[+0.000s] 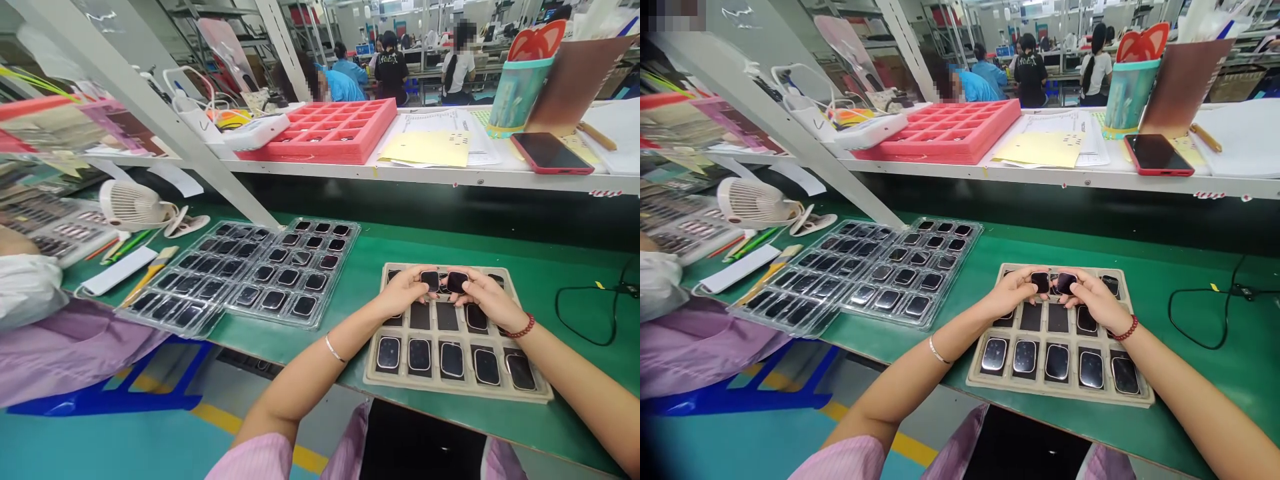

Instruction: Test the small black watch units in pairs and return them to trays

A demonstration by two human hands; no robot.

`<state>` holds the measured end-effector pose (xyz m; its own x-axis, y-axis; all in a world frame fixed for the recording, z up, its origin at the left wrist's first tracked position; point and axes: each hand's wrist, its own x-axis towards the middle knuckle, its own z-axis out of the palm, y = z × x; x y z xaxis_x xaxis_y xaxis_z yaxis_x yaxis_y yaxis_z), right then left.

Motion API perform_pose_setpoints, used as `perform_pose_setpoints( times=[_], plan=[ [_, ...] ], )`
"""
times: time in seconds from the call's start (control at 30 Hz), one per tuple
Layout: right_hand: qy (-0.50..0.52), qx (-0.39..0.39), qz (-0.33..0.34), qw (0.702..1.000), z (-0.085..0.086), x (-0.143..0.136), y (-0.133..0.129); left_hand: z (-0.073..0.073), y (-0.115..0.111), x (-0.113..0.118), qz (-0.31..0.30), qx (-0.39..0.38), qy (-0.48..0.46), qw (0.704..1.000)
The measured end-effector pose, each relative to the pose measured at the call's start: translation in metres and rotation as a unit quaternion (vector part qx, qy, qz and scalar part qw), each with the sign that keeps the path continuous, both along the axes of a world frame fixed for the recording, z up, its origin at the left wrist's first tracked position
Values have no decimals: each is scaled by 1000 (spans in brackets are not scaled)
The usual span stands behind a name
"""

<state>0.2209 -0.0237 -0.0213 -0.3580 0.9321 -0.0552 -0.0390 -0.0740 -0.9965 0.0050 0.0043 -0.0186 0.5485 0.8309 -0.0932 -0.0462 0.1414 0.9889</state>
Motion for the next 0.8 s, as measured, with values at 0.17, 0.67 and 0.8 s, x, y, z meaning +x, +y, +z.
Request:
perform_pose_setpoints(
  times=[0.17,0.67,0.8],
  plan=[
    [17,0,15,1000,2,1,0,4,-2,-1,-14,15,24,1000],
    [-13,35,19,999,0,-5,-5,1,-6,5,2,47,29,999],
    [52,-2,33,998,-3,1,-3,1,-4,4,6,23,43,999]
  ],
)
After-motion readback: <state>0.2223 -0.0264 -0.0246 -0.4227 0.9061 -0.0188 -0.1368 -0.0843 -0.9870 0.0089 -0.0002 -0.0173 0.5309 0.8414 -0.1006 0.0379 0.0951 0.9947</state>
